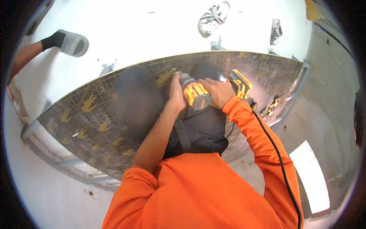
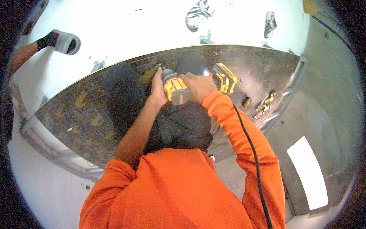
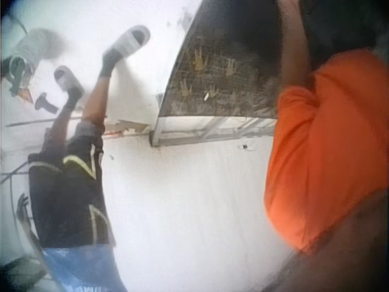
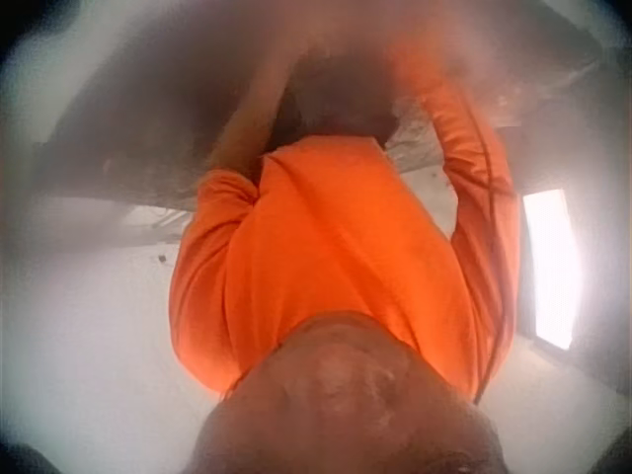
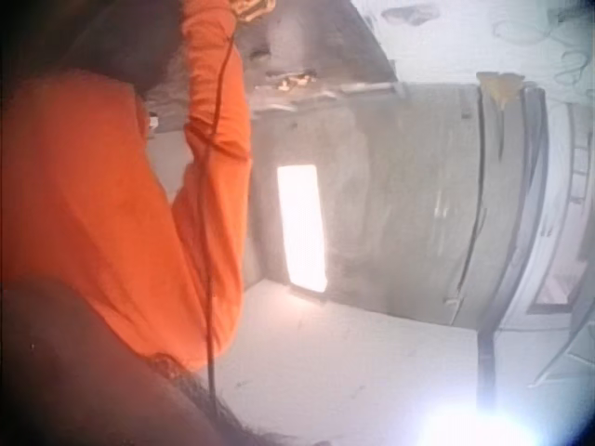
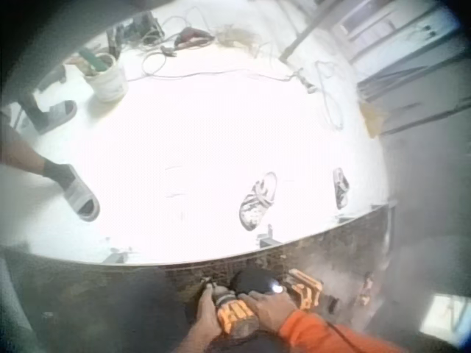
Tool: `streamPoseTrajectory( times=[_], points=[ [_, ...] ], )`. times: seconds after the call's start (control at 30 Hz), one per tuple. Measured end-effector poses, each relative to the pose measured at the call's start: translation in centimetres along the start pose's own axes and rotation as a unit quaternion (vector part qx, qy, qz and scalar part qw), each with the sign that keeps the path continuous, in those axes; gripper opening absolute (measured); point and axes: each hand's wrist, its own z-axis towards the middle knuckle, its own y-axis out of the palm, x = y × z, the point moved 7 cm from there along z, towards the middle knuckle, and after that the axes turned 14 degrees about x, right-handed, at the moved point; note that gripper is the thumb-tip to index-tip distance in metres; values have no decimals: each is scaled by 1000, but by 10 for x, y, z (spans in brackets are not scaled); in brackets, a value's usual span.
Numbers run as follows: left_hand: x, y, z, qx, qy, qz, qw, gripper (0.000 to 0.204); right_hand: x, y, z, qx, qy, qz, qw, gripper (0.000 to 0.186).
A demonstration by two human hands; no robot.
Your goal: The person kneels on a large patterned tile and uses a cordless drill to drive screws into it. The person repeatedly positions the drill, drives screws, and repositions on the tile surface.
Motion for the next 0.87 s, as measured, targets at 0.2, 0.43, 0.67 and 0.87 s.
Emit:
streamPoseTrajectory(
  times=[0.2,0.43,0.67,0.87],
  points=[
    [0,8,-68,-16,42,118,992,42,-1,1,5,-44,-8,-24,999,59],
    [-3,26,-70,11,25,75,997,29,7,-2,11,-23,-31,4,999,51],
    [-1,23,-68,-2,23,83,996,24,5,-5,14,-28,-29,-2,999,50],
    [-9,8,-50,5,7,81,997,37,8,5,11,-72,7,-6,997,56]
  ],
)
